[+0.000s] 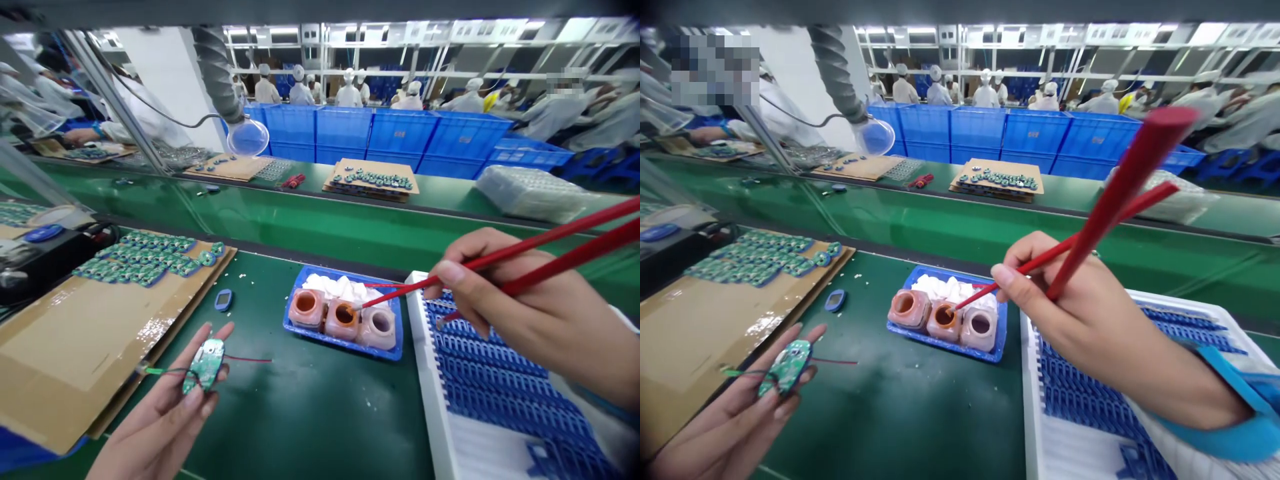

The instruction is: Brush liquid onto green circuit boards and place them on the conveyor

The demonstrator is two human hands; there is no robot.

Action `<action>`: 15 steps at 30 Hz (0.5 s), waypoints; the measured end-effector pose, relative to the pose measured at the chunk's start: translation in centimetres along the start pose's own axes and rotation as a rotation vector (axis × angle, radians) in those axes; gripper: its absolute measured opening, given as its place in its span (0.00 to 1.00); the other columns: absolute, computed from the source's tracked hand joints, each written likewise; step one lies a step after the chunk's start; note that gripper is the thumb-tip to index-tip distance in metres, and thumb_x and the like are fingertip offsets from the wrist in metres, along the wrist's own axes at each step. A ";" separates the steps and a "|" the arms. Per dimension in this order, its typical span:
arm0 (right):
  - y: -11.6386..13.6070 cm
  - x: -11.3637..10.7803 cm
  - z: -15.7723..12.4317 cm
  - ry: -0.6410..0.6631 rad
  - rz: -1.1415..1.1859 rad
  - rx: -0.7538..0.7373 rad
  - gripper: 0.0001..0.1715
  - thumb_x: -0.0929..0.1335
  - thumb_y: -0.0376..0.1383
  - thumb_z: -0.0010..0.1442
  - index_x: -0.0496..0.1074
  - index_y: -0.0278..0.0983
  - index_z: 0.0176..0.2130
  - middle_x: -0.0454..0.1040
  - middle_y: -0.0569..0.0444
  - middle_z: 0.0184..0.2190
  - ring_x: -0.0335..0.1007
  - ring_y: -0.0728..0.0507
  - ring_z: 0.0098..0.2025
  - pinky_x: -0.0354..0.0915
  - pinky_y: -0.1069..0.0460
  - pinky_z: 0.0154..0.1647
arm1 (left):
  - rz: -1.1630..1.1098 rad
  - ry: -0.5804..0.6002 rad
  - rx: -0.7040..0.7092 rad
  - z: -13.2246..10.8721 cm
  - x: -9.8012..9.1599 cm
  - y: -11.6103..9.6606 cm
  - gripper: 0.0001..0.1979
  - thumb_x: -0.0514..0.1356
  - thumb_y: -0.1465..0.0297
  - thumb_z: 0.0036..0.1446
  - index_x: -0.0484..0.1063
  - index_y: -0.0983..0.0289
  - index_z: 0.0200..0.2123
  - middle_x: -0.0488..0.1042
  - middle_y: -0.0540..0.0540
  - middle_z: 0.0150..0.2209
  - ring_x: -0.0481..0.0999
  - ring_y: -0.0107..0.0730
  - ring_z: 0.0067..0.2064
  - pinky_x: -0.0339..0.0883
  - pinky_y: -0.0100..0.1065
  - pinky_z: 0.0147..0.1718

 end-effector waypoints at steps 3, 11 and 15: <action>-0.2 0.9 0.7 0.076 0.019 0.001 0.13 0.61 0.36 0.72 0.66 0.34 0.34 0.65 0.56 0.27 0.61 0.52 0.22 0.52 0.59 0.17 | 0.056 -0.020 0.041 -0.4 0.0 0.5 0.30 0.71 0.64 0.40 0.73 0.47 0.51 0.65 0.45 0.61 0.74 0.33 0.42 0.73 0.20 0.35; -0.9 2.0 1.5 0.130 0.067 -0.021 0.12 0.61 0.34 0.72 0.65 0.33 0.35 0.61 0.59 0.23 0.54 0.53 0.18 0.51 0.59 0.19 | 0.017 -0.045 0.066 -0.1 -1.3 1.6 0.24 0.75 0.64 0.29 0.79 0.54 0.37 0.71 0.53 0.56 0.76 0.40 0.42 0.75 0.26 0.32; -1.0 2.3 1.7 0.130 0.069 -0.031 0.12 0.62 0.33 0.71 0.66 0.33 0.33 0.62 0.60 0.24 0.57 0.53 0.21 0.52 0.58 0.22 | 0.036 -0.080 0.034 -0.6 -0.9 1.3 0.23 0.74 0.60 0.32 0.80 0.54 0.36 0.65 0.48 0.61 0.66 0.48 0.59 0.73 0.23 0.39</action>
Point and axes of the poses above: each hand's wrist, its own z-axis towards the middle knuckle, its own x-axis out of the palm, y = z × x, the point moved 1 cm from there along z, towards the middle knuckle
